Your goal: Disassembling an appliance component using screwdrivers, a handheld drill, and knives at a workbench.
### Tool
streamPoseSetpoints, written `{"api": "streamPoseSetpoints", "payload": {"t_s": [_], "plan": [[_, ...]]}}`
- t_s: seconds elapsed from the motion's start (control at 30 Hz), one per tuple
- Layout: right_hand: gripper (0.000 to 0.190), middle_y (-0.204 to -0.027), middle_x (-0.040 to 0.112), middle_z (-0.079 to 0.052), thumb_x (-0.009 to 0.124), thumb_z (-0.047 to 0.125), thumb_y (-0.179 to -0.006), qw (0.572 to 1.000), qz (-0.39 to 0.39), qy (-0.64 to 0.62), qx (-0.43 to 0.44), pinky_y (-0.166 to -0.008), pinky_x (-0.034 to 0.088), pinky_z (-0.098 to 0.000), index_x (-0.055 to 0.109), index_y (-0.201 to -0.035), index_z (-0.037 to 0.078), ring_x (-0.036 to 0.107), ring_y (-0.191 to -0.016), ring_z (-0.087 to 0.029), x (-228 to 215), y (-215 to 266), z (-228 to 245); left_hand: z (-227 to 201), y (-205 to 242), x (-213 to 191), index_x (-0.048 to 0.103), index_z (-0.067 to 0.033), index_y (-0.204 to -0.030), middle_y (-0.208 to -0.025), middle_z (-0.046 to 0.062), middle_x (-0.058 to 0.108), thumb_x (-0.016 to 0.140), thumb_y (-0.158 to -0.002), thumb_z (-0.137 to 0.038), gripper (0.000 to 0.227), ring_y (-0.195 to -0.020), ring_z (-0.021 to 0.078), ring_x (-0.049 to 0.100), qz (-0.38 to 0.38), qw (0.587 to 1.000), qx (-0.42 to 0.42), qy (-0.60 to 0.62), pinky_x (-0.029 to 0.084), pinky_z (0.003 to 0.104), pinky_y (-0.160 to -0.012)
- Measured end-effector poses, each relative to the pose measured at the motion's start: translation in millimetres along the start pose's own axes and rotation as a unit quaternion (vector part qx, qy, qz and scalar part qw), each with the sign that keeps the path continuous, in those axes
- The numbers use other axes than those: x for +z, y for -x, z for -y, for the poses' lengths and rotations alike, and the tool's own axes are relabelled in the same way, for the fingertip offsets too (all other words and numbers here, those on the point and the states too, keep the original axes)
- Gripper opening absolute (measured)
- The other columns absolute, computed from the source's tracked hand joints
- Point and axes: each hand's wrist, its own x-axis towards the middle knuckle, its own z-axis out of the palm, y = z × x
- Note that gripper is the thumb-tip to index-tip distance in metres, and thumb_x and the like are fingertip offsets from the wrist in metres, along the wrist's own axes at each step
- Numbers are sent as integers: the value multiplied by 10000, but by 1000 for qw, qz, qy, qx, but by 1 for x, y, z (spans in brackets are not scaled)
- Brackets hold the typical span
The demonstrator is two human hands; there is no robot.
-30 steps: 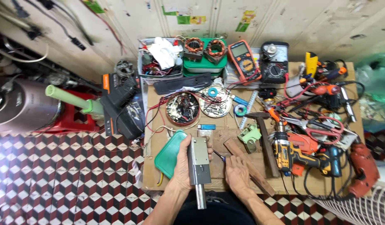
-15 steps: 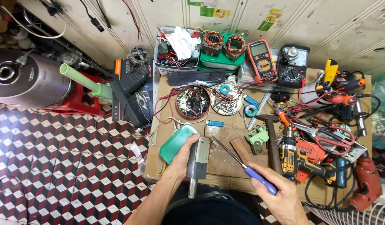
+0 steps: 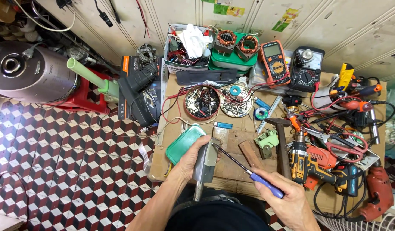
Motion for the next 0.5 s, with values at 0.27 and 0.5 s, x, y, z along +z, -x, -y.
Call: {"api": "streamPoseSetpoints", "payload": {"t_s": [0.27, 0.5], "plan": [[368, -1028, 776, -35, 776, 119, -809, 1000, 8, 17, -22, -722, 559, -232, 786, -1177, 108, 724, -824, -99, -2, 1, 5, 1, 0, -1, 693, -62, -1029, -839, 124, 733, 712, -877, -484, 449, -701, 204, 715, -18, 1000, -8, 1, 593, 314, -643], [443, -700, 662, -33, 772, 119, -802, 992, 21, 116, -42, -537, 504, -255, 774, -1244, 148, 619, -580, -109, -9, 2, 23, -9, 12, 13, 665, -74, -1057, -832, 112, 702, 697, -903, -416, 376, -698, 176, 694, 0, 998, 23, -58, 578, 297, -623]]}}
